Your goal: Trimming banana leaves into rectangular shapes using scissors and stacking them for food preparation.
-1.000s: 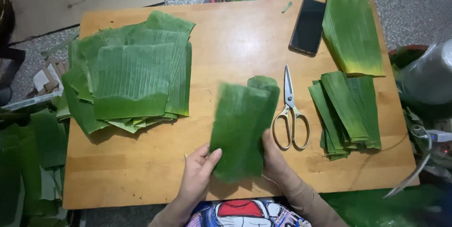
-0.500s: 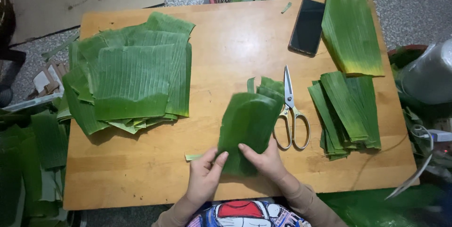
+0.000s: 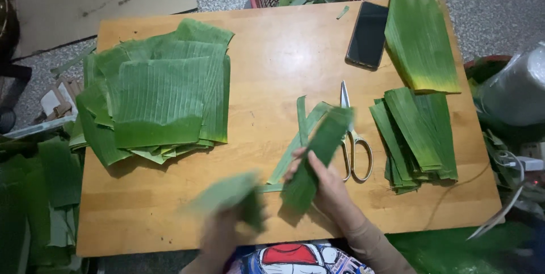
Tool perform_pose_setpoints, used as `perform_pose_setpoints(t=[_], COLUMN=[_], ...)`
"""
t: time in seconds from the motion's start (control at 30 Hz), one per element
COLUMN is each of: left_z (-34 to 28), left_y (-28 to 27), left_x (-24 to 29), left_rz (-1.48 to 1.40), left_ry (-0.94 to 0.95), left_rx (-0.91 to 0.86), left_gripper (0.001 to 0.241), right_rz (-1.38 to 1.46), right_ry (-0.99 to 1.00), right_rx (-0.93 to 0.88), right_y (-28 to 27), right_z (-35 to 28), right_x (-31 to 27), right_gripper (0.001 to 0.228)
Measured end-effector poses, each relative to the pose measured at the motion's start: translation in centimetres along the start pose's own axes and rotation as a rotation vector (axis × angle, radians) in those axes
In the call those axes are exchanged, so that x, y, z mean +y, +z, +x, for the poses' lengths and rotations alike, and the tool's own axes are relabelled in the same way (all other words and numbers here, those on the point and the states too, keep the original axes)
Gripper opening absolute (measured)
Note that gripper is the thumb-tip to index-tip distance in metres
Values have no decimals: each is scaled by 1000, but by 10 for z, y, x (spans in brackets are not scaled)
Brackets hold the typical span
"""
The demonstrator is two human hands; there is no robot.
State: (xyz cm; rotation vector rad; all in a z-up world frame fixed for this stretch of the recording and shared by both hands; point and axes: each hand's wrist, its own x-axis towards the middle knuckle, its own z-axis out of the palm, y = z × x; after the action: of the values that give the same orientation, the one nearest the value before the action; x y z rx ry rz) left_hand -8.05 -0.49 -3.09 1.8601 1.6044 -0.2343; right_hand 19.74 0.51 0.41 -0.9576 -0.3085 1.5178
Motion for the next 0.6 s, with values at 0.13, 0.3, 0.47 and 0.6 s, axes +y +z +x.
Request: perform_pose_setpoints(t=[0.13,0.3,0.47,0.6], left_z=[6,5,8,1], left_y=[-31,-34,-45,-55], left_x=[106,116,118,119], left_rz=[-1098,-888,-810,-725], left_ry=[351,393,485,571], left_rx=[63,73,421,465], left_gripper=[33,16,8,4], right_rz=[-187,-330,-542,-668], right_ry=[34,-22,-110,-223], right_rx=[-58,31,-57,-142], right_y=[-17,-5,-8,2], right_z=[-8,-11,-11,-12], right_x=[19,19,26,13], right_gripper=[48,43,33,16])
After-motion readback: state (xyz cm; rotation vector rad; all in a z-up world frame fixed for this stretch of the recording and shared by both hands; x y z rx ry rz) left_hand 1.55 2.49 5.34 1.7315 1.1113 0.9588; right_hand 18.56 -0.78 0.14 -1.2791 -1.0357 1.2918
